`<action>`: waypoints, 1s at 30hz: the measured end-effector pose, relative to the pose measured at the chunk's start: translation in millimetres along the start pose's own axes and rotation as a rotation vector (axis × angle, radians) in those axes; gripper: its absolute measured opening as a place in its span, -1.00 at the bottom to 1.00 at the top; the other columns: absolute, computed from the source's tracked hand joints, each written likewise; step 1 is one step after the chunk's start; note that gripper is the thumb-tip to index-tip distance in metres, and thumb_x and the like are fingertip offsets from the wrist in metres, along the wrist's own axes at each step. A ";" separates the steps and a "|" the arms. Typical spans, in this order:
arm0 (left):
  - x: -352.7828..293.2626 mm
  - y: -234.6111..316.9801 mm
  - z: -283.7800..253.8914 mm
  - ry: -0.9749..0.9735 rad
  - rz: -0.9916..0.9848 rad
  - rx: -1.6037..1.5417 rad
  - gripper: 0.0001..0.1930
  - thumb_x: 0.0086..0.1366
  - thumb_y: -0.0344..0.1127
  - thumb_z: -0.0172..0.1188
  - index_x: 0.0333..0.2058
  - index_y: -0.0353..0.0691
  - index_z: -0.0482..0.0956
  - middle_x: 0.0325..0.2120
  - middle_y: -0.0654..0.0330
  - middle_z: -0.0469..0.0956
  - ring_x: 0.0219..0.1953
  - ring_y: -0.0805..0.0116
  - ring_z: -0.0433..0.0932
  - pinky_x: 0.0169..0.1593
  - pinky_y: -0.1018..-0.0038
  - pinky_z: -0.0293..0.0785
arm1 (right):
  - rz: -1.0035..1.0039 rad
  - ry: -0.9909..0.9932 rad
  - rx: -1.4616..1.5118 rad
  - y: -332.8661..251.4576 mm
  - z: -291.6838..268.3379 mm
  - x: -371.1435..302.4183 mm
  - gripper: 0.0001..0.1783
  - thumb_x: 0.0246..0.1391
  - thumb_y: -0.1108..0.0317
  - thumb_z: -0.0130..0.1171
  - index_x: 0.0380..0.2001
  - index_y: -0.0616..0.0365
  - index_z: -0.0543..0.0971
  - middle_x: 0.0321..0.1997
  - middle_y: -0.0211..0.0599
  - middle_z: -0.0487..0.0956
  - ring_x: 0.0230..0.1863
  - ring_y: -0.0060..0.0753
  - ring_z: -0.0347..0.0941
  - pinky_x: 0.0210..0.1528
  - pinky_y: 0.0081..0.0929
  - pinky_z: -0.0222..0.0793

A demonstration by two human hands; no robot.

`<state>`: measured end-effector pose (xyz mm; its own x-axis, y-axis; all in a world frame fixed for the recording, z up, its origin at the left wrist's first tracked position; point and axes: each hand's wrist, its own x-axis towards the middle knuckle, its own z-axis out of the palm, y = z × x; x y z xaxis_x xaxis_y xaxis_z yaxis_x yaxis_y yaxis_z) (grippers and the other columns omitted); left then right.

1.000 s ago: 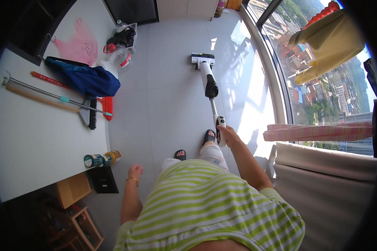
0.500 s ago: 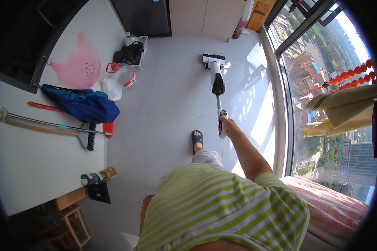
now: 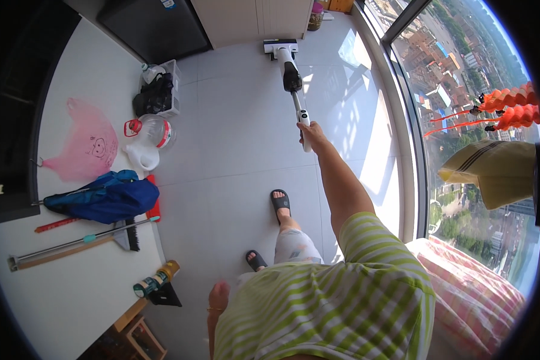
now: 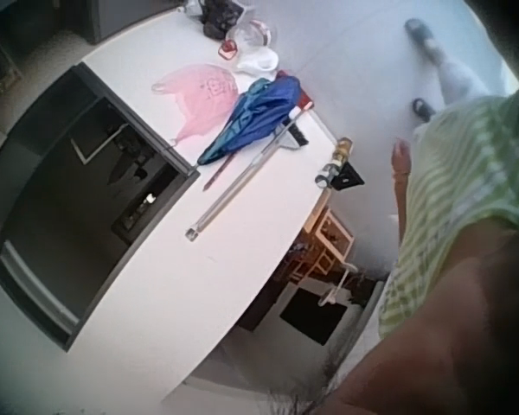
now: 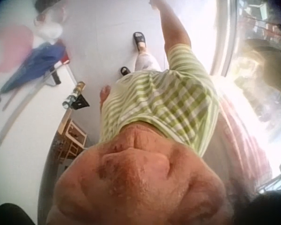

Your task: The person uses a floor scrubber to clean the floor tiles, moving the machine back and forth near the large sunlit window.

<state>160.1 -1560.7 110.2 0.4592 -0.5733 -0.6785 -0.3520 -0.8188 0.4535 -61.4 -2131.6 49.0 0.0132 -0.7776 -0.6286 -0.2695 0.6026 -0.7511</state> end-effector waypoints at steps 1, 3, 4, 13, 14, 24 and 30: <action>1.3 -9.3 -1.7 -0.019 0.018 0.016 -0.71 0.18 -0.13 0.12 -0.23 -0.21 0.49 -0.36 0.04 0.55 -0.28 0.17 0.53 -0.19 0.38 0.43 | -0.024 -0.019 -0.020 2.9 -6.4 -4.9 -0.66 0.01 0.17 0.12 -0.37 0.23 0.33 -0.64 -0.34 0.36 -0.67 -0.46 0.34 -0.64 -0.46 0.28; 9.7 -42.8 3.6 -0.151 0.033 0.023 -0.69 0.19 -0.11 0.10 -0.21 -0.20 0.49 -0.33 0.04 0.54 -0.25 0.17 0.52 -0.16 0.37 0.42 | -0.024 -0.016 -0.010 18.8 -18.3 -24.5 -0.66 0.01 0.16 0.12 -0.37 0.22 0.33 -0.64 -0.34 0.37 -0.67 -0.46 0.34 -0.64 -0.47 0.28; 18.2 -54.4 5.5 -0.165 0.054 0.034 -0.69 0.19 -0.11 0.10 -0.21 -0.20 0.49 -0.33 0.04 0.54 -0.25 0.17 0.52 -0.16 0.37 0.42 | -0.025 -0.025 -0.010 31.2 -26.5 -37.9 -0.66 0.00 0.16 0.12 -0.36 0.22 0.33 -0.64 -0.34 0.37 -0.66 -0.47 0.34 -0.64 -0.47 0.28; 52.8 -161.2 -24.3 -0.254 0.055 0.209 -0.61 0.15 -0.01 0.08 -0.26 -0.25 0.55 -0.39 0.04 0.57 -0.30 0.17 0.55 -0.21 0.36 0.44 | 0.200 -0.024 0.118 179.8 -29.5 -258.7 -0.68 -0.03 0.24 0.16 -0.38 0.26 0.35 -0.60 -0.31 0.37 -0.68 -0.44 0.33 -0.66 -0.46 0.29; 45.9 -163.6 -29.2 -0.258 0.065 0.210 -0.61 0.15 -0.01 0.08 -0.26 -0.25 0.55 -0.39 0.04 0.57 -0.30 0.17 0.55 -0.21 0.36 0.44 | 0.247 -0.024 0.162 198.5 -21.0 -283.6 -0.69 -0.03 0.25 0.16 -0.38 0.26 0.35 -0.60 -0.29 0.37 -0.67 -0.43 0.34 -0.65 -0.45 0.29; 39.3 -274.4 -47.4 -0.216 0.025 0.131 -0.65 0.11 -0.03 0.07 -0.46 -0.25 0.55 -0.55 0.05 0.54 -0.48 0.19 0.52 -0.35 0.32 0.40 | 0.368 -0.525 0.697 69.0 76.4 -462.0 -0.71 -0.02 0.27 0.17 -0.33 0.19 0.35 -0.47 -0.27 0.43 -0.41 -0.24 0.50 -0.29 -0.29 0.46; 59.4 -261.3 -35.1 -0.172 0.102 0.244 -0.64 0.11 -0.02 0.03 -0.49 -0.24 0.53 -0.55 -0.01 0.52 -0.49 0.13 0.51 -0.38 0.27 0.38 | 0.202 -0.503 0.882 -0.7 119.8 -420.5 -0.74 -0.03 0.25 0.13 -0.34 0.12 0.34 -0.45 -0.32 0.40 -0.43 -0.33 0.47 -0.32 -0.37 0.39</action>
<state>308.1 -1381.9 -28.3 0.2746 -0.6214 -0.7338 -0.5842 -0.7140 0.3859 48.6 -1783.6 289.7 0.5015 -0.6044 -0.6190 0.4869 0.7886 -0.3755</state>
